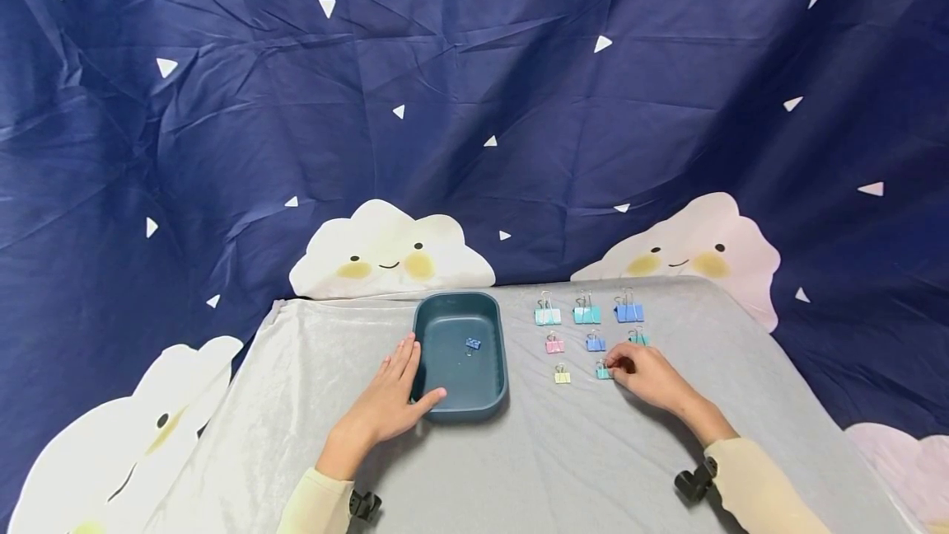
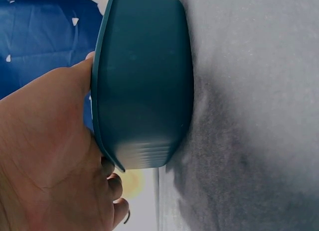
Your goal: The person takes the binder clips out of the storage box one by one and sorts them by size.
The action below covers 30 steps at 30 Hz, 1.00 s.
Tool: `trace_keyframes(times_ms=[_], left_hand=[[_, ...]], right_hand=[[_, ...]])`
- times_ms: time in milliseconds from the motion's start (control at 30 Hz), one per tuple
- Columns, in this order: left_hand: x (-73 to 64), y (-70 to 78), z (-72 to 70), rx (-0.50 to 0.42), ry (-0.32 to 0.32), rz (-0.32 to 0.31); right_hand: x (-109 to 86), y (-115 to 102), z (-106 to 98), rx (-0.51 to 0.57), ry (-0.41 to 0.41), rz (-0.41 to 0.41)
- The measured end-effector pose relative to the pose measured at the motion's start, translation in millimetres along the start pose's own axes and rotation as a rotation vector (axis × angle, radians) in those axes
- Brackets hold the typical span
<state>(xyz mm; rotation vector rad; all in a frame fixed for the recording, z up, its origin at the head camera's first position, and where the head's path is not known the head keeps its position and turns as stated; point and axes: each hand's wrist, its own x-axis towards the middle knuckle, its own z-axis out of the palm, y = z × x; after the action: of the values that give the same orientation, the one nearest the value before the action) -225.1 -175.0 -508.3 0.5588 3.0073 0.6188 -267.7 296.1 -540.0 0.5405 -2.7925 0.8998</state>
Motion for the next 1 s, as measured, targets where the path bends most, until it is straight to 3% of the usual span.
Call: trace_keyframes(times_ms=[333,767,1000], left_hand=[[-0.6,0.0,0.0,-0.018,0.007,0.003],[0.0,-2.2,0.6,-0.008,-0.012,-0.005],[0.4,-2.4,0.6,-0.001,-0.02,-0.007]], right_hand=[[-0.6,-1.2,-2.8,0.021,0.003,-0.027],[5.3,-8.3,-9.0,-0.014,0.038,0.03],[14.6,-19.7,-11.2,-0.033,0.044,-0.019]])
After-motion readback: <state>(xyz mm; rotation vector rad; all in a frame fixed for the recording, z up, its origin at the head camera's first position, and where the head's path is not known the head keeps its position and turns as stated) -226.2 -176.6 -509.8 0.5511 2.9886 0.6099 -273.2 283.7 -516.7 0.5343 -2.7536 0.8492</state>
